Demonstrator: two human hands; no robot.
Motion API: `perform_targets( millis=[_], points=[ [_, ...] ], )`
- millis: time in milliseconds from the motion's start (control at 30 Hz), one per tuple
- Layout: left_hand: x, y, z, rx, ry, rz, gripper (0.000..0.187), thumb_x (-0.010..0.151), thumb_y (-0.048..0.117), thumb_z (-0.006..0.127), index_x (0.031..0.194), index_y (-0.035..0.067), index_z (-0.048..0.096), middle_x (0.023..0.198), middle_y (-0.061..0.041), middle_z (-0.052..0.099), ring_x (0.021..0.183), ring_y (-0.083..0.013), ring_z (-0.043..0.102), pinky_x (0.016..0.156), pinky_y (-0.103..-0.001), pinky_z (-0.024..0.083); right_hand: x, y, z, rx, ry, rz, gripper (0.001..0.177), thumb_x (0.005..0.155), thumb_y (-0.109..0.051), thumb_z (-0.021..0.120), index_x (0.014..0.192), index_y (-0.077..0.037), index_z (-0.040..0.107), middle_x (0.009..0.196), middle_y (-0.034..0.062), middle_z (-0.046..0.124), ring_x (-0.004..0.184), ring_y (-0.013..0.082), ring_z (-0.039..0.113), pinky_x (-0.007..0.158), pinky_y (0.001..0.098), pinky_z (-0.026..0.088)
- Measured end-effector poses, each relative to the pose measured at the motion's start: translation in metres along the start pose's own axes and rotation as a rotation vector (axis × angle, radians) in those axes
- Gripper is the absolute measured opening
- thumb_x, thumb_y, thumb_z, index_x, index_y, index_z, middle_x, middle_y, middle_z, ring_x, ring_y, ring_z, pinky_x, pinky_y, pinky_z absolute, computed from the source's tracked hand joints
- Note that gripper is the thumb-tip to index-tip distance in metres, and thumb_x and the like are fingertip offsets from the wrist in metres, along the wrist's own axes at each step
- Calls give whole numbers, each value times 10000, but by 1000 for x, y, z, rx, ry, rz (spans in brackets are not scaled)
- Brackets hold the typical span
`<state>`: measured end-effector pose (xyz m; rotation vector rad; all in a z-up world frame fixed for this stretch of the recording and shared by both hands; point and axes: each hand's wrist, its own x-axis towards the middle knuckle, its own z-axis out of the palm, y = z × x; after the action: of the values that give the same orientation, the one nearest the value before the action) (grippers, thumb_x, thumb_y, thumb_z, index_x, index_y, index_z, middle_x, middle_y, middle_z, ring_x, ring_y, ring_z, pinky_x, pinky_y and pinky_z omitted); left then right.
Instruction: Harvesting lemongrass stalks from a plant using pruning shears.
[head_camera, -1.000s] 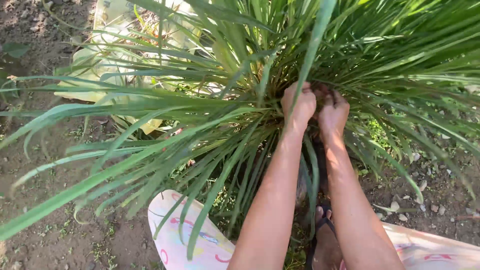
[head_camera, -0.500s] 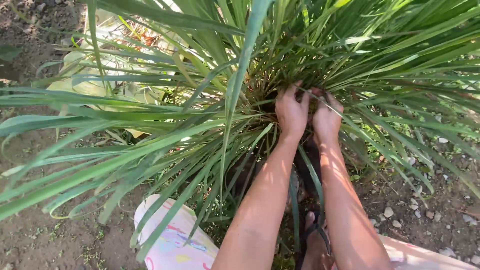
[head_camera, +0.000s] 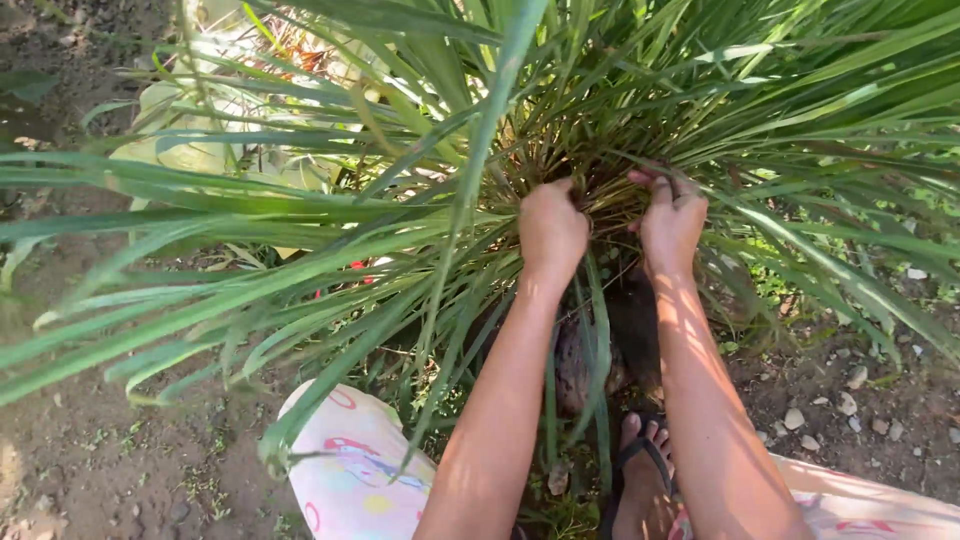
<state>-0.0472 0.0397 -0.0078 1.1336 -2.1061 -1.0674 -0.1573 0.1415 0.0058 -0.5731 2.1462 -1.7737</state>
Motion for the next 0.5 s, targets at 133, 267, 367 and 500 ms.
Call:
perform_targets(
  millis=[133, 267, 367, 500],
  points=[
    [14, 6, 10, 402, -245, 157, 243, 904, 38, 572, 1000, 24, 794, 1005, -219, 752, 949, -360, 729, 901, -450, 592, 2, 3, -1, -55, -12, -26, 330, 1080, -95, 433, 1242, 26, 693, 1104, 75, 784, 596, 103, 616, 503, 262, 547],
    [31, 3, -18, 577, -378, 254, 465, 900, 63, 493, 1325, 190, 634, 1085, -208, 710, 965, -400, 689, 840, -488, 568, 1, -2, -4, -35, -30, -46, 325, 1071, -86, 433, 1274, 13, 667, 1120, 65, 769, 656, 80, 649, 512, 253, 566],
    [47, -22, -21, 559, -405, 280, 700, 879, 17, 466, 1543, 239, 461, 1093, -226, 699, 941, -408, 691, 827, -508, 559, -7, -18, 1, -71, -26, -44, 323, 1060, -84, 440, 1281, -5, 663, 1105, 61, 773, 622, 114, 637, 522, 271, 561],
    [52, -35, -23, 453, -370, 205, 614, 952, 16, 434, 1524, 235, 481, 1119, -211, 713, 993, -398, 704, 866, -502, 565, -17, -7, 7, -387, 35, -290, 296, 1037, -45, 496, 1247, -31, 704, 1080, 105, 793, 759, 256, 714, 688, 383, 576]
  ],
)
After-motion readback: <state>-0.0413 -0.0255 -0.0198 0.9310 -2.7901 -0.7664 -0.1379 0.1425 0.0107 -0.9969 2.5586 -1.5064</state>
